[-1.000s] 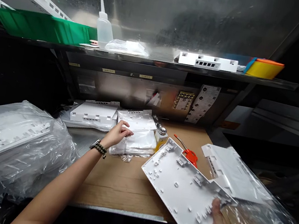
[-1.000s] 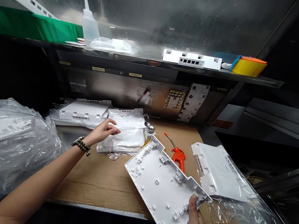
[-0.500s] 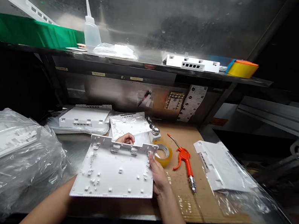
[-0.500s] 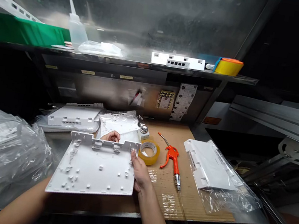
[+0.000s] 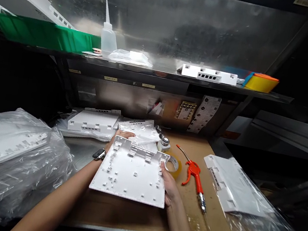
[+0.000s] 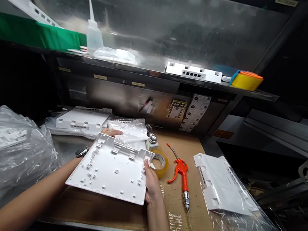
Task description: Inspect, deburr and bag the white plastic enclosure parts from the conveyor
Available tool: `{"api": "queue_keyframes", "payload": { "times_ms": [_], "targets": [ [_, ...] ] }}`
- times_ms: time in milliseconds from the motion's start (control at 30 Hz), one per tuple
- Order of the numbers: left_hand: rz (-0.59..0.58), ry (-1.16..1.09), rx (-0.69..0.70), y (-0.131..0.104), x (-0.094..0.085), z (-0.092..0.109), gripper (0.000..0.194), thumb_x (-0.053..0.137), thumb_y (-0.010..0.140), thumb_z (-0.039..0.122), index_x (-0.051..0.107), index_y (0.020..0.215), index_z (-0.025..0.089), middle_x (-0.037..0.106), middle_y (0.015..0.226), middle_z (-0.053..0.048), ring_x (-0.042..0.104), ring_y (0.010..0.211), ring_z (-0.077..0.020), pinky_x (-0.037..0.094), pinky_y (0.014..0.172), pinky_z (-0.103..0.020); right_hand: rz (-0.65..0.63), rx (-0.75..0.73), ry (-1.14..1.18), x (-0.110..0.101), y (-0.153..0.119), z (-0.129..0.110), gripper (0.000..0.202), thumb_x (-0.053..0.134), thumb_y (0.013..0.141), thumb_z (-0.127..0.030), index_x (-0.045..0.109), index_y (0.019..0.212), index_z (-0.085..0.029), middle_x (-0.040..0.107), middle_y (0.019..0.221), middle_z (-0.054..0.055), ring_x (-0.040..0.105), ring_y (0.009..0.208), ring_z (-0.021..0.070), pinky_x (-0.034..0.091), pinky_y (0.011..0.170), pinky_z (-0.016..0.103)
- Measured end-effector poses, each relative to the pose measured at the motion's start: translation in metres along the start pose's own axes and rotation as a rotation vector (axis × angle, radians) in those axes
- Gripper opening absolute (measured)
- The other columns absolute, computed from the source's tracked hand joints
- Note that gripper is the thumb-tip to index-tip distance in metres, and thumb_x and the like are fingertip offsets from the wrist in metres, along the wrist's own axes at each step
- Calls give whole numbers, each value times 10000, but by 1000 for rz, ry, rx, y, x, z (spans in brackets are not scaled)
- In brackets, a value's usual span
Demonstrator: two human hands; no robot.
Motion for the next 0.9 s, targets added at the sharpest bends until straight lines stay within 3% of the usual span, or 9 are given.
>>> {"api": "queue_keyframes", "payload": {
  "times_ms": [100, 233, 367, 433, 500, 600, 733, 800, 900],
  "targets": [
    [-2, 0, -35, 5, -5, 13, 298, 670, 979, 417, 687, 1162, 182, 687, 1226, -99, 653, 1104, -261, 533, 1002, -511, 100, -78, 7, -12, -24, -10, 718, 826, 788, -607, 657, 1303, -136, 807, 1117, 136, 770, 1093, 335, 652, 890, 462],
    [-151, -93, 15, 13, 4, 46, 313, 679, 901, 239, 735, 1207, 203, 706, 1307, -118, 681, 1064, -247, 574, 906, -420, 494, -526, -23, -36, -81, -27, 749, 755, 857, -625, 578, 1456, -213, 763, 1281, 105, 700, 1251, 304, 604, 1029, 427],
    [-324, -192, 22, 19, 16, 70, 715, 594, 720, 110, 669, 1408, 290, 804, 1048, -36, 641, 596, -152, 510, 538, -261, 644, -758, -383, -38, -115, -11, 765, 816, 814, -604, 613, 1439, -212, 724, 1357, 122, 571, 1409, 348, 517, 1142, 405],
    [-348, -215, 13, 21, 21, 77, 797, 580, 692, 116, 606, 1476, 258, 786, 839, -5, 536, 451, -115, 430, 441, -230, 630, -770, -554, -33, -116, 5, 731, 813, 817, -601, 645, 1402, -197, 704, 1382, 145, 509, 1461, 368, 469, 1184, 419],
    [-309, -215, 22, 23, 23, 83, 786, 555, 703, 119, 594, 1484, 207, 781, 821, -19, 509, 434, -104, 409, 426, -223, 583, -739, -659, -27, -111, 20, 737, 750, 860, -633, 621, 1436, -191, 670, 1428, 157, 446, 1508, 369, 433, 1210, 436],
    [-169, -159, 62, 21, 22, 95, 752, 502, 726, 95, 608, 1467, 173, 802, 1101, -103, 591, 514, -128, 436, 446, -249, 545, -655, -746, -21, -109, 34, 778, 668, 893, -682, 569, 1497, -202, 650, 1455, 155, 452, 1503, 377, 481, 1167, 439],
    [12, 4, 183, 4, 16, 122, 676, 462, 816, 51, 632, 1446, 227, 619, 1505, -85, 729, 1082, -257, 579, 749, -342, 559, -593, -761, -21, -122, 34, 763, 659, 898, -678, 560, 1512, -235, 646, 1466, 123, 515, 1455, 382, 538, 1105, 422],
    [-2, 101, 273, -9, 20, 139, 612, 454, 896, 68, 637, 1438, 284, 607, 1518, -31, 692, 1207, -277, 565, 884, -390, 597, -546, -766, -27, -130, 28, 760, 654, 901, -684, 553, 1520, -254, 643, 1473, 95, 516, 1457, 370, 528, 1124, 425],
    [-99, 244, 388, -31, 32, 162, 599, 416, 952, 74, 607, 1462, 324, 609, 1507, 15, 738, 1076, -274, 551, 881, -428, 676, -487, -651, -52, -140, 10, 818, 748, 835, -678, 575, 1502, -239, 702, 1397, 91, 613, 1366, 354, 600, 1023, 364]
  ]
}}
Point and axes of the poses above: each hand's wrist, its own y-axis towards the middle knuckle, its own x-axis out of the palm, z = x × y, the point moved 5 cm from there along y, towards the middle knuckle
